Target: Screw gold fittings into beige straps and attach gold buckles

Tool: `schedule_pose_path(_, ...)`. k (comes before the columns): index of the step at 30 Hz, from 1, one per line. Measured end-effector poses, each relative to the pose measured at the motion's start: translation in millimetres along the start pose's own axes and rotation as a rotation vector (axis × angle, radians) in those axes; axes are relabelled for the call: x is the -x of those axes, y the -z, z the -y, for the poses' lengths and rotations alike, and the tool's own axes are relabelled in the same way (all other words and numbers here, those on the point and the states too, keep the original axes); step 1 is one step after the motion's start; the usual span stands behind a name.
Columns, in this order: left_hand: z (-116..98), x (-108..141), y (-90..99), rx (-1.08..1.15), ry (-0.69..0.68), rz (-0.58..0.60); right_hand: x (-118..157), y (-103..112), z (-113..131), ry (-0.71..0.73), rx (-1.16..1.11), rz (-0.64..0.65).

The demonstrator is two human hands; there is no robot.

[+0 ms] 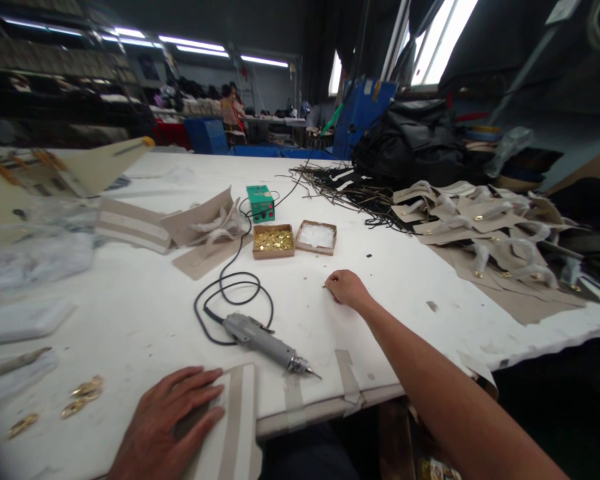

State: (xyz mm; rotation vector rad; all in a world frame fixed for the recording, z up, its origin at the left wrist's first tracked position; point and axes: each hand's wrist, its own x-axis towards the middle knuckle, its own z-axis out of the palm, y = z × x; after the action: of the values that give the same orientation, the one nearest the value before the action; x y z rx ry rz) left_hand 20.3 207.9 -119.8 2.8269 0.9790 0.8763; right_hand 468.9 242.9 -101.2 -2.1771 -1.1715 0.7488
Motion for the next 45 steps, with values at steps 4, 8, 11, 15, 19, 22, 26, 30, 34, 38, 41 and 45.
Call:
schedule_pose_path(4, 0, 0, -0.7, 0.002, 0.006, 0.004, 6, 6, -1, -0.008, -0.007, 0.064)
schedule_pose_path(8, 0, -1, -0.9, 0.0, -0.003, 0.009, 14, 12, -4, -0.039, -0.049, 0.105)
schedule_pose_path(11, 1, -1, -0.7, -0.008, -0.013, 0.003, 18, 12, -5, -0.067, -0.113, 0.077)
schedule_pose_path(15, 0, 0, 0.5, -0.003, -0.009, 0.003, 23, 12, -4, -0.111, -0.191, 0.058)
schedule_pose_path(19, 0, 0, 0.7, 0.001, -0.006, 0.002, 26, 18, -6, -0.149, -0.203, 0.096)
schedule_pose_path(22, 1, 1, -0.7, 0.005, 0.0, 0.001, 27, 23, -8, -0.173, -0.199, 0.107)
schedule_pose_path(26, 2, 2, -2.6, 0.008, 0.003, 0.008, 26, 22, -8, -0.19, -0.178, 0.081)
schedule_pose_path(30, 1, 2, -2.3, 0.004, 0.006, 0.012, 26, 17, -7, -0.169, -0.1, 0.033)
schedule_pose_path(34, 0, 2, -1.1, -0.009, 0.0, 0.01, 32, 15, -7, -0.1, 0.053, -0.044)
schedule_pose_path(38, -1, 1, -0.1, -0.025, 0.01, 0.012, 49, 10, -7, 0.048, 0.278, -0.15)
schedule_pose_path(41, -1, 1, 0.5, -0.015, 0.011, 0.007, 61, 7, -9, 0.167, 0.413, -0.193)
schedule_pose_path(45, -1, 1, 0.0, 0.022, 0.023, 0.006, 62, 11, -15, 0.233, 0.495, -0.169)
